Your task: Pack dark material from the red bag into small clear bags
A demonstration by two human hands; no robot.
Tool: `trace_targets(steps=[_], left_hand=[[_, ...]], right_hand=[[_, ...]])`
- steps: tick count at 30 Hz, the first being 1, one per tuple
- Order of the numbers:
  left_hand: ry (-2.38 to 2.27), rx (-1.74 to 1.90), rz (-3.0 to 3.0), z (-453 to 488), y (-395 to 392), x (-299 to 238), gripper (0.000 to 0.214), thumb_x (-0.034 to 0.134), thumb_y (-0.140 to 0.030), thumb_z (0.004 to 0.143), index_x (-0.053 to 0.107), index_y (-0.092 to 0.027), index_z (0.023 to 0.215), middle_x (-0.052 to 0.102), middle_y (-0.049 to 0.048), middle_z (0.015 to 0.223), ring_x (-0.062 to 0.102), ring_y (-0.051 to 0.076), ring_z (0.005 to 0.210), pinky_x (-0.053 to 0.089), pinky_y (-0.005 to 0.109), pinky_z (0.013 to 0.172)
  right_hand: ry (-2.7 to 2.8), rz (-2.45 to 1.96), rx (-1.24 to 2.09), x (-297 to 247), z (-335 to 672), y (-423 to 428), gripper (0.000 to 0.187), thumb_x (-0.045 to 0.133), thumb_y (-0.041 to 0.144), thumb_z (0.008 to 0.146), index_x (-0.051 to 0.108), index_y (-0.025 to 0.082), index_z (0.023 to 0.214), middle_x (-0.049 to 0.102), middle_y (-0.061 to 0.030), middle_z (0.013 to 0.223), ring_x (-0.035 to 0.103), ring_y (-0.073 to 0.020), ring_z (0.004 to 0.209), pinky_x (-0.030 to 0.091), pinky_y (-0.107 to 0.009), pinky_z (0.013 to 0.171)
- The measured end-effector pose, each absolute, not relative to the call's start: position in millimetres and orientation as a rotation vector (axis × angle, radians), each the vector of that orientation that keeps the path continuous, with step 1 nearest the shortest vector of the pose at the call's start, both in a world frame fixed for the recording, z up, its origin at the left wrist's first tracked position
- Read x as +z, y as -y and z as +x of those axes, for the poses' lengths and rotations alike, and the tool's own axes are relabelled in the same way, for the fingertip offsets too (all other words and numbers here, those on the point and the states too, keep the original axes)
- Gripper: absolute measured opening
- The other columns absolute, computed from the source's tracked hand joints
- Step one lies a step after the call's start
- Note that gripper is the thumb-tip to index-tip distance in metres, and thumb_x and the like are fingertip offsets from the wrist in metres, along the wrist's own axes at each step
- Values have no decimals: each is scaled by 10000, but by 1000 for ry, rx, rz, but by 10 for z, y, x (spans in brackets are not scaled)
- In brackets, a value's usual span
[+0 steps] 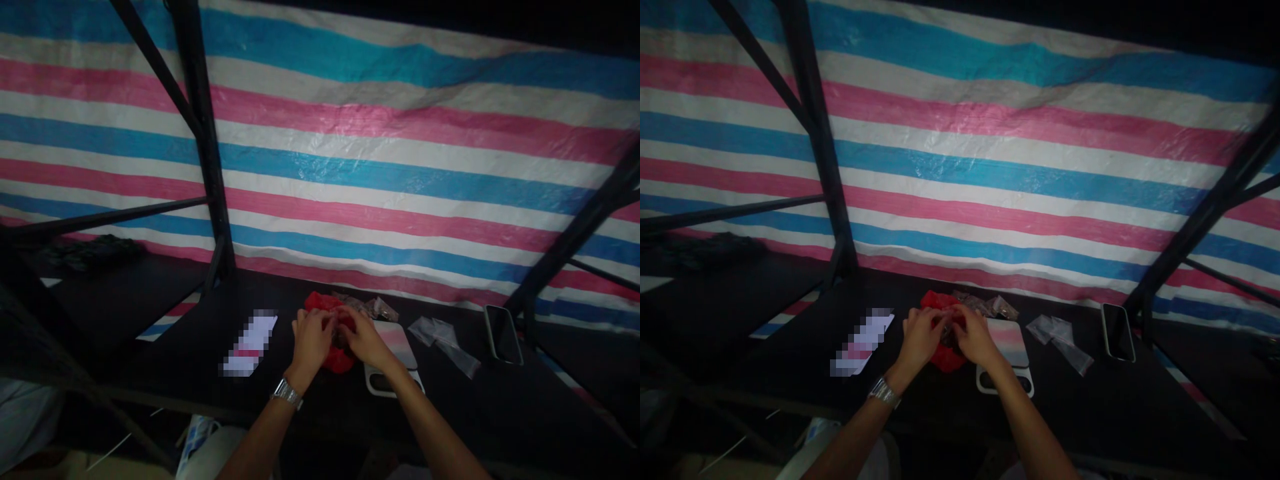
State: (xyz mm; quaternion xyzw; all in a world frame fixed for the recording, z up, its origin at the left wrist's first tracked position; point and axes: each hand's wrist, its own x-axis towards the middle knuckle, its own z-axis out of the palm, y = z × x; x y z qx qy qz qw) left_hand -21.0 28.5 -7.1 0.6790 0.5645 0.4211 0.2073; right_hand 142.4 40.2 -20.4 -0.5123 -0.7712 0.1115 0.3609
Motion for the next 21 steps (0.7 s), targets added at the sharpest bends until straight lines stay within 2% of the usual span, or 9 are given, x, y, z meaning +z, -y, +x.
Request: trace_targets(steps=[2,5,8,10,14,18,21], left_hand=[[-1516,1212,1911,-235,-257,-42,148,662,-312,949,778,-252,879,787,84,1038,622,337,1104,435,509,1018],[-1397,1266,1924,-285,-248,10,95,693,-266,908,722,-244,820,789,58,1016,670,294,1075,463,466,1027],[-1249,1298,1918,-347,-279,44,84,644,-241,914,657,-234,832,784,71,1150,706,254,1125,501,398,1033],[-1181,1290,1911,-400,-285,58,98,576,-287,967,645,-236,920,770,86,1218,717,239,1150,526,364,1009],[-1148,1173,1956,-469,-168,58,249,418,-385,1061,619,-240,1090,779,90,1104,751,229,1003,563,336,880],[-1232,887,2136,-444,51,-25,194,443,-296,1028,614,-261,945,775,88,974,747,268,941,527,366,876],[-1348,748,2191,-463,145,-95,198,418,-212,991,604,-259,940,774,105,927,747,294,862,501,396,834]], right_hand=[[1956,-1266,263,-106,1448,-346,392,596,147,941,678,240,1313,736,-110,1298,645,-293,1218,468,-495,1075],[1956,-1168,247,82,1488,-247,231,601,148,963,731,245,1128,747,-92,1158,647,-280,1138,479,-459,1032],[2008,-1080,251,217,1524,-172,162,596,157,993,720,246,1045,738,-72,1087,651,-260,1086,492,-412,984],[2079,-1093,215,247,1542,-162,171,576,149,1009,710,247,1053,736,-68,1101,650,-254,1087,488,-404,985],[2282,-1277,65,190,1518,-290,262,545,77,992,733,227,1096,744,-77,1115,644,-253,1084,480,-402,1000],[2537,-1377,-83,105,1419,-573,243,669,198,971,765,253,1187,713,-96,1287,598,-287,1212,464,-421,1044],[2529,-1476,-127,84,1386,-768,293,686,231,954,756,219,1239,674,-158,1382,563,-344,1259,451,-485,1051]])
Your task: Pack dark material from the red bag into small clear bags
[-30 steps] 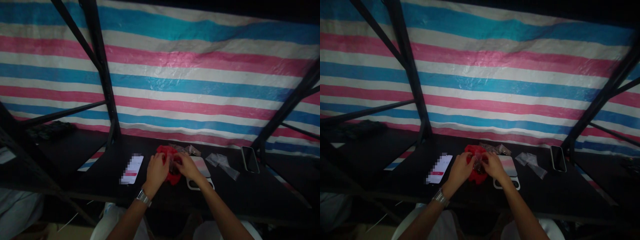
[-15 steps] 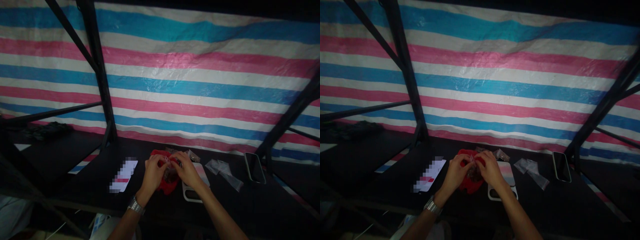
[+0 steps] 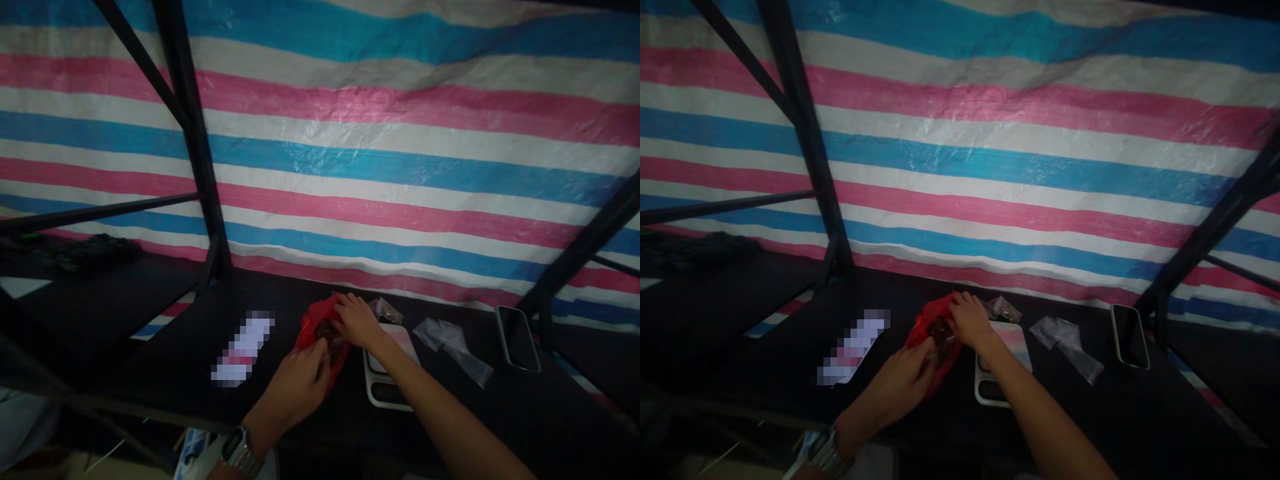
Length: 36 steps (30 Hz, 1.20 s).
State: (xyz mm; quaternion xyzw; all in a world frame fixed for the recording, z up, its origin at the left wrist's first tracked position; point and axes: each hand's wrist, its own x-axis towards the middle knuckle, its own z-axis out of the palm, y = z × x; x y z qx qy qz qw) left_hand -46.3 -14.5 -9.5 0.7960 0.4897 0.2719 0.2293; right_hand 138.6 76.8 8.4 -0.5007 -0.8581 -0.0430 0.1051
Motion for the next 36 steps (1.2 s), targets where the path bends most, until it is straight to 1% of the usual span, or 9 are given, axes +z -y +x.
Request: trace_targets(steps=[7,10,13,15,17,20,26,31,36], left_hand=[[-1564,690,2183,-729,69,-80,244,418,-236,984,639,-219,1084,782,172,1022,749,355,899,487,479,887],[-1538,779,2147,-788,22,-2,269,368,-307,1044,625,-234,1064,772,143,1047,747,315,923,510,434,883],[-1338,975,2046,-737,13,77,290,366,-406,1086,611,-257,1127,758,82,1110,732,248,1034,529,350,917],[-1127,1130,1890,-640,17,78,258,436,-439,1077,614,-269,1152,750,54,1135,713,224,1079,524,324,941],[-961,1224,1728,-503,12,23,220,498,-440,1057,616,-264,1114,744,37,1061,705,217,1012,525,320,900],[-875,1263,1633,-270,-28,-114,194,506,-426,1043,586,-250,1052,712,29,988,677,207,935,516,320,853],[-767,1210,1627,9,-187,-224,161,502,-383,1035,575,-242,1063,700,43,1039,663,215,1023,497,335,920],[-731,1125,1605,-6,-370,-238,126,594,-359,999,575,-235,1010,676,9,932,636,192,889,473,313,830],[-706,1069,1487,-69,-443,-287,260,650,-467,971,534,-236,994,626,-17,898,579,156,796,465,285,743]], right_hand=[[2543,-1590,-71,98,1511,-821,355,701,14,786,832,193,1063,746,-208,1240,579,-398,1256,419,-545,1072],[2541,-1559,22,170,1592,-723,416,697,-2,756,841,215,1081,770,-172,1231,623,-385,1229,447,-539,1063],[2470,-1474,122,308,1672,-540,476,631,54,853,793,269,1246,781,-91,1248,680,-290,1150,493,-452,1034],[2295,-1326,262,397,1703,-362,424,584,140,951,751,262,1320,781,-73,1235,702,-239,1065,519,-401,994],[2096,-1152,431,447,1707,-171,350,596,239,1000,736,250,1319,777,-69,1222,704,-220,1008,536,-378,955],[1990,-1045,523,421,1687,36,255,658,272,995,749,258,1233,768,-58,1180,692,-218,1024,531,-364,946],[1938,-1177,438,217,1749,42,184,687,173,978,732,241,1143,686,-43,1073,634,-185,895,504,-303,814],[1952,-1167,405,188,1813,-18,125,732,110,934,680,223,920,650,-20,1006,616,-198,983,464,-306,893],[2026,-1088,340,228,1829,-85,159,718,92,946,638,223,903,675,-6,943,621,-193,951,441,-310,902]])
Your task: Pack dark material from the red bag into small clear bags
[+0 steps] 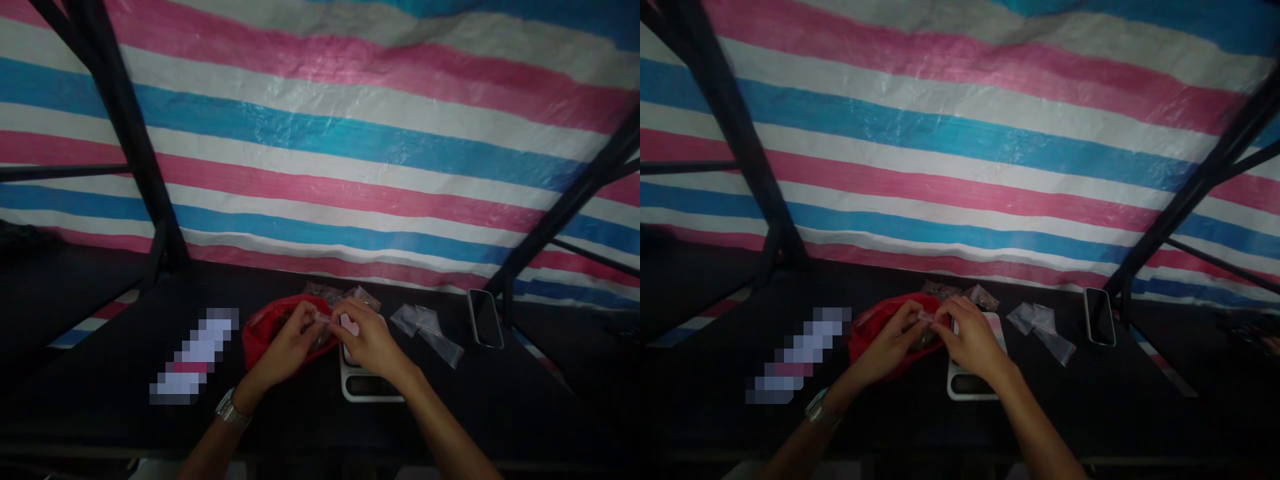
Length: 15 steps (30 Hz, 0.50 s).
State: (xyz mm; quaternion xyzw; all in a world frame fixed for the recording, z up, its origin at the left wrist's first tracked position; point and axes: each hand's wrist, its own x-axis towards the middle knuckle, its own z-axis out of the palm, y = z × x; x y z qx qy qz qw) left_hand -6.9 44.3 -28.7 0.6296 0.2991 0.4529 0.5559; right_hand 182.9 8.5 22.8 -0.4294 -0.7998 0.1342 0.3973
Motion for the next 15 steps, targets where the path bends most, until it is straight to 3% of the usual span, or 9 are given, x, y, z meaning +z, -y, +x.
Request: trace_targets(steps=[5,8,11,15], left_hand=[[-638,1036,1302,-173,-382,-229,385,759,-511,908,502,-261,1050,643,-17,1001,628,148,888,497,284,827],[-573,964,1210,-247,-316,-195,509,797,-426,910,486,-316,1298,691,5,1139,670,158,1013,498,302,943],[-548,879,1211,-300,-264,-209,778,785,-362,930,321,-356,1554,725,6,1083,687,152,953,510,298,908],[-538,763,1229,-345,-228,-197,829,771,-356,935,308,-338,1622,748,-7,978,703,152,894,526,282,841]], right_hand=[[2000,-1056,353,242,1788,-149,140,708,119,964,632,227,920,666,-10,965,627,-189,974,440,-306,919],[1967,-1073,395,228,1728,-149,148,711,149,966,618,233,889,640,-9,956,616,-186,962,447,-290,877],[1909,-1070,398,189,1680,-143,189,717,171,952,581,234,836,645,-10,964,610,-185,957,444,-292,865],[1752,-1114,434,159,1686,-177,268,652,201,951,485,240,746,566,32,780,534,-154,751,418,-271,718]])
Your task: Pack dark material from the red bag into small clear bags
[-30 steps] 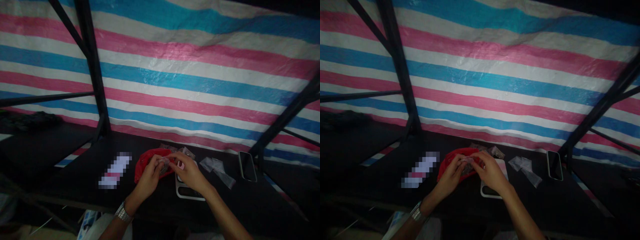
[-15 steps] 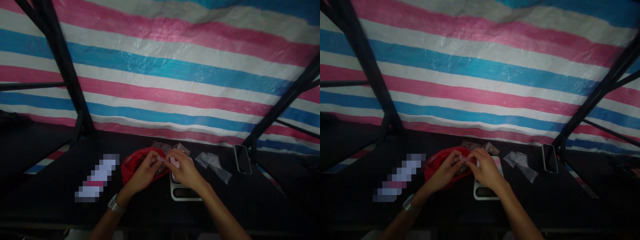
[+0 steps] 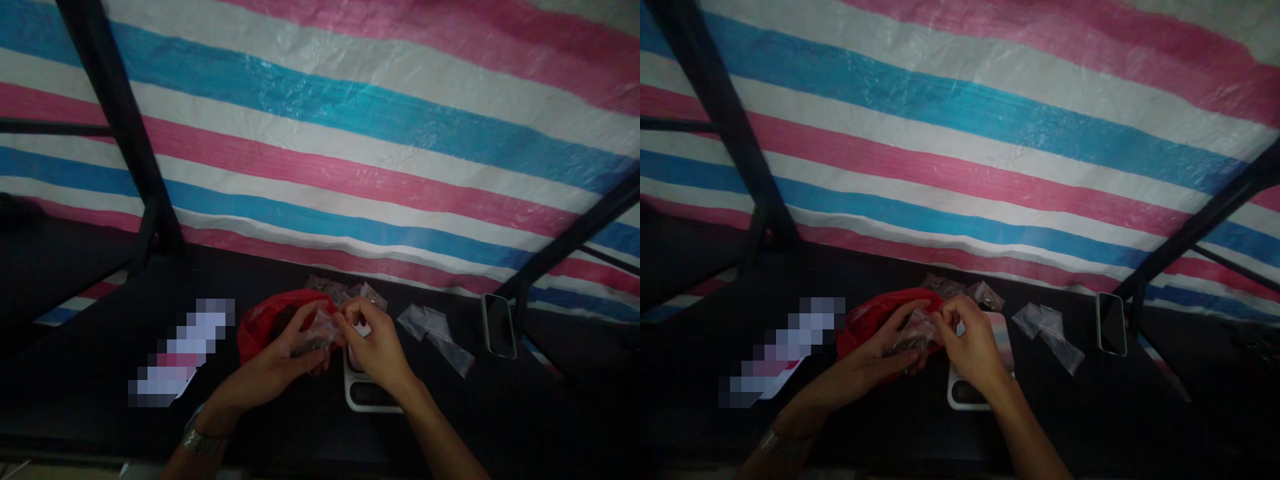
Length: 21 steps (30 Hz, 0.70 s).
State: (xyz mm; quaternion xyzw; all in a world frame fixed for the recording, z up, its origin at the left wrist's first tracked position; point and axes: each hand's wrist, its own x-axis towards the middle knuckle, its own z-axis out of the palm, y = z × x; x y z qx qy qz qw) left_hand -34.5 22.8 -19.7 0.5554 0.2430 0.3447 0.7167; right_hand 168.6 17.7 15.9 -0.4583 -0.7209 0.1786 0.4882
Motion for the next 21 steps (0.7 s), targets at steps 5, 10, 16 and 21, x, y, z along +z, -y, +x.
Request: trace_targets(steps=[5,10,16,21], left_hand=[[-715,931,1099,-487,-226,-93,627,802,-507,880,616,-315,1447,754,64,1344,669,265,1320,490,381,1140],[-1002,1145,1080,-775,-279,-53,654,617,-713,931,648,-290,1429,689,80,1470,630,315,1375,498,420,1157],[-1256,1002,1493,-920,-159,-88,475,698,-648,885,771,-275,1170,795,71,1175,716,311,1154,544,381,1042],[-1429,1072,1426,-910,79,-69,174,814,-424,824,792,-280,919,780,59,882,734,301,854,516,324,731]], right_hand=[[1727,-1192,474,168,1697,-249,165,635,211,945,557,237,802,559,43,754,512,-147,698,399,-267,664],[2143,-1415,449,35,1544,-245,75,709,163,953,706,233,980,751,-28,1026,669,-217,986,443,-342,896],[2309,-1660,262,-69,1399,-256,104,678,179,970,715,215,1060,771,-77,1042,691,-266,1014,441,-386,903],[2285,-1704,227,-115,1464,-273,326,550,97,983,706,212,1245,758,-122,1154,690,-290,1083,464,-415,971]])
